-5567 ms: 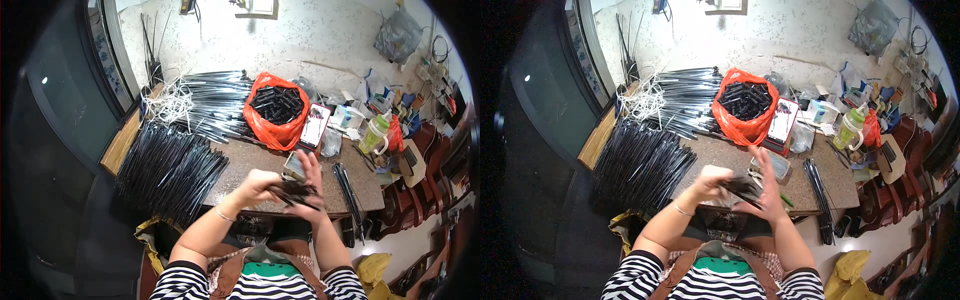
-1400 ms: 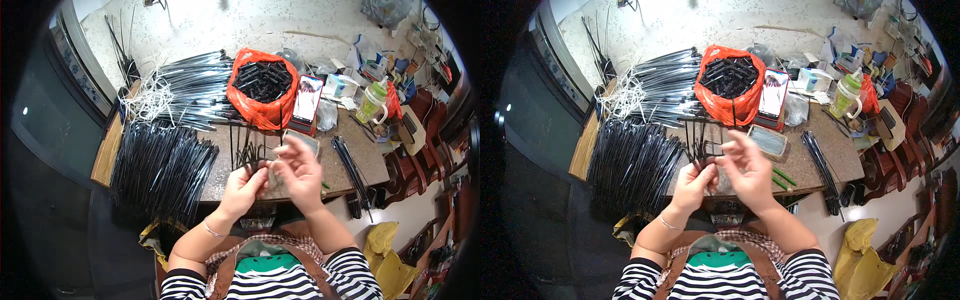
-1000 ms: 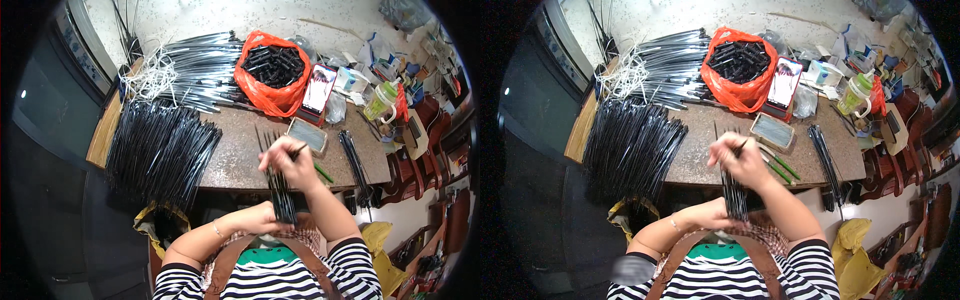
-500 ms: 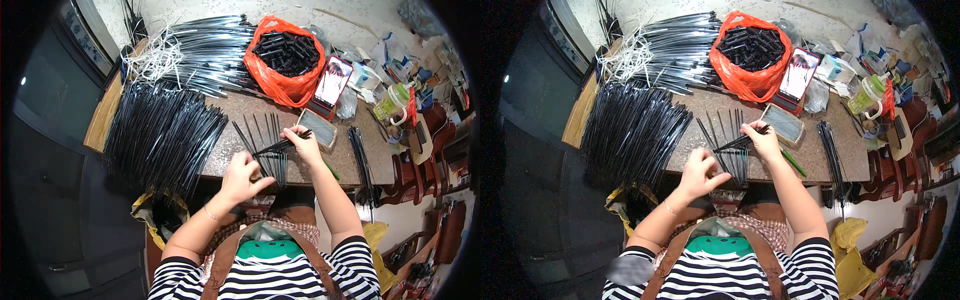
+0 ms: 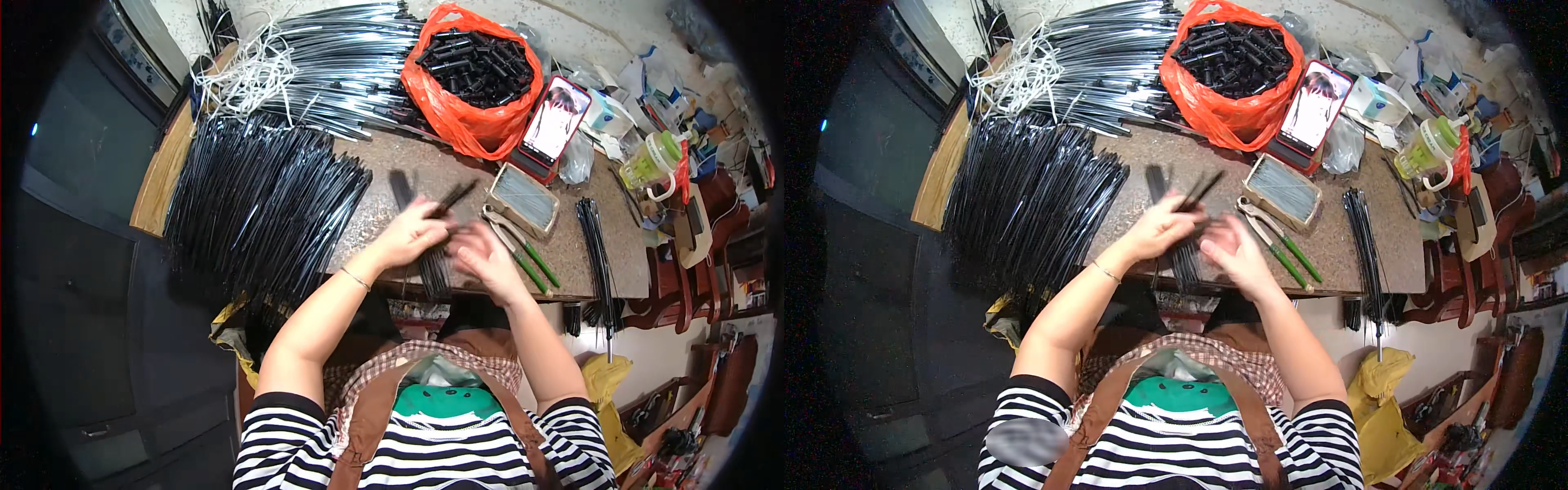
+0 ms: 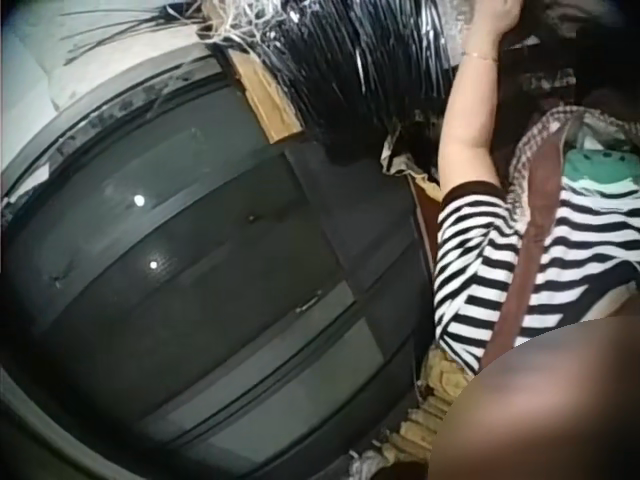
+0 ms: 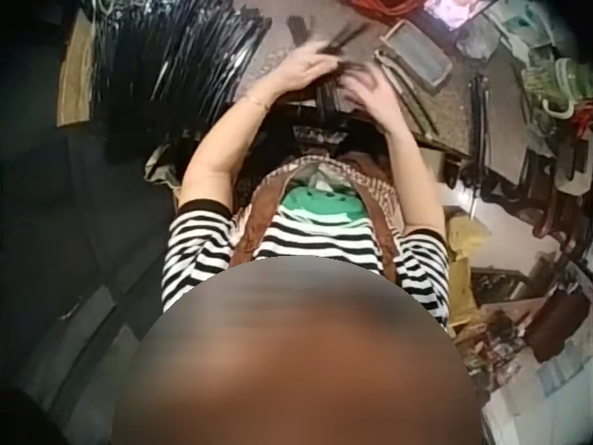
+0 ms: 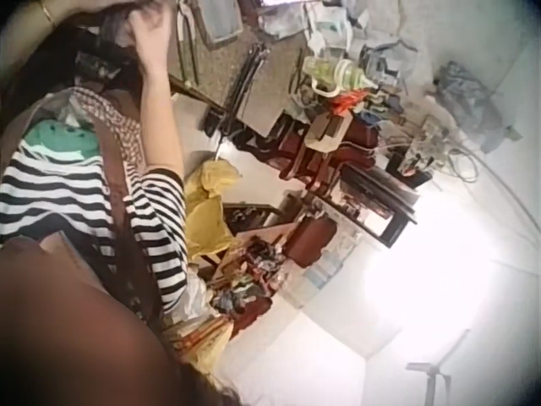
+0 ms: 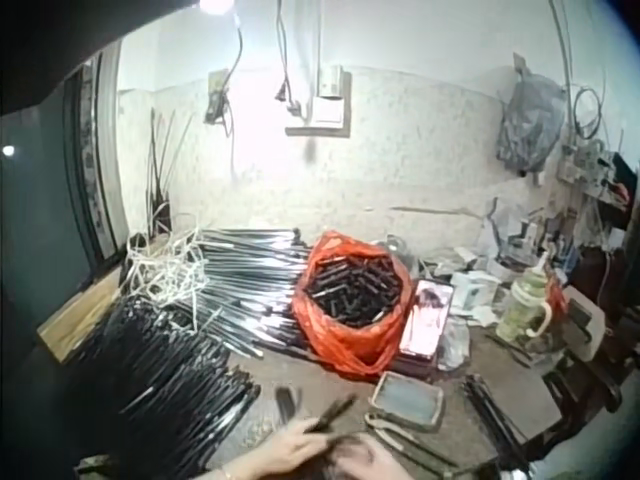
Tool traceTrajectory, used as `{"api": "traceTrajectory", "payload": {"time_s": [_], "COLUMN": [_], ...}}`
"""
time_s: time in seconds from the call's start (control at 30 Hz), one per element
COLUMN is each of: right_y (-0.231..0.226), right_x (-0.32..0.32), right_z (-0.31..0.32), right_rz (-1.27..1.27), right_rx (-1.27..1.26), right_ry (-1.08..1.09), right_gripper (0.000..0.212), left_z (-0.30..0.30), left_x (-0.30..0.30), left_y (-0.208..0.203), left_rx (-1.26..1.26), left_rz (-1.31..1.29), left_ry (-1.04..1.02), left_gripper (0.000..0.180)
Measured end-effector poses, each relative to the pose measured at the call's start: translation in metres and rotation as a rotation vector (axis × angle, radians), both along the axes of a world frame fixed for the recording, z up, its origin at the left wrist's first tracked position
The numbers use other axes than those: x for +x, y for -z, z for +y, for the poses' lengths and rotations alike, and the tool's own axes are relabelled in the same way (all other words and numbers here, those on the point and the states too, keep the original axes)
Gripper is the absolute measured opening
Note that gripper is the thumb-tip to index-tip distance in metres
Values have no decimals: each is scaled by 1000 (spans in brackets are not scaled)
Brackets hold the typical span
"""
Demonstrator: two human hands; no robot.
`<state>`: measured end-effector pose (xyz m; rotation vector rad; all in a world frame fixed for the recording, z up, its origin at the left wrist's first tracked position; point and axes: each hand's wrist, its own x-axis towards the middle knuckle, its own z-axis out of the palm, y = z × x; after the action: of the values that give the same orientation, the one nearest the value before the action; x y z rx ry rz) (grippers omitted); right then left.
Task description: Bundling long thin black cables or rods together and securing the ends using a manual crimping tool.
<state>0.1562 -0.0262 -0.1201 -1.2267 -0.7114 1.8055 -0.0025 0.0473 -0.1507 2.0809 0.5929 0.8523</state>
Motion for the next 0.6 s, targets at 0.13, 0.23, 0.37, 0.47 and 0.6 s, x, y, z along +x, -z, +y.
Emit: {"api": "traceTrajectory", "payload": {"time_s": [0.13, 0.23, 0.37, 0.47, 0.6], "right_y": [-26, -52, -34, -19, -2], "right_x": [15, 2, 9, 15, 22], "right_z": [25, 28, 40, 22, 12], "right_rz": [-303, -151, 240, -100, -409], "right_rx": [746, 546, 609, 401, 517], "right_ry": [-294, -538, -75, 23, -6], "right_gripper": [70, 64, 76, 76, 79], "left_z": [-21, -21, -14, -15, -10], "left_x": [17, 15, 17, 11, 15], "left_y": [-8, -18, -4, 5, -9], "left_rx": [286, -119, -49, -179, -41], "left_rz": [182, 62, 54, -143, -48], "left_ry": [287, 143, 33, -28, 84], "left_gripper": [21, 21, 19, 21, 21]}}
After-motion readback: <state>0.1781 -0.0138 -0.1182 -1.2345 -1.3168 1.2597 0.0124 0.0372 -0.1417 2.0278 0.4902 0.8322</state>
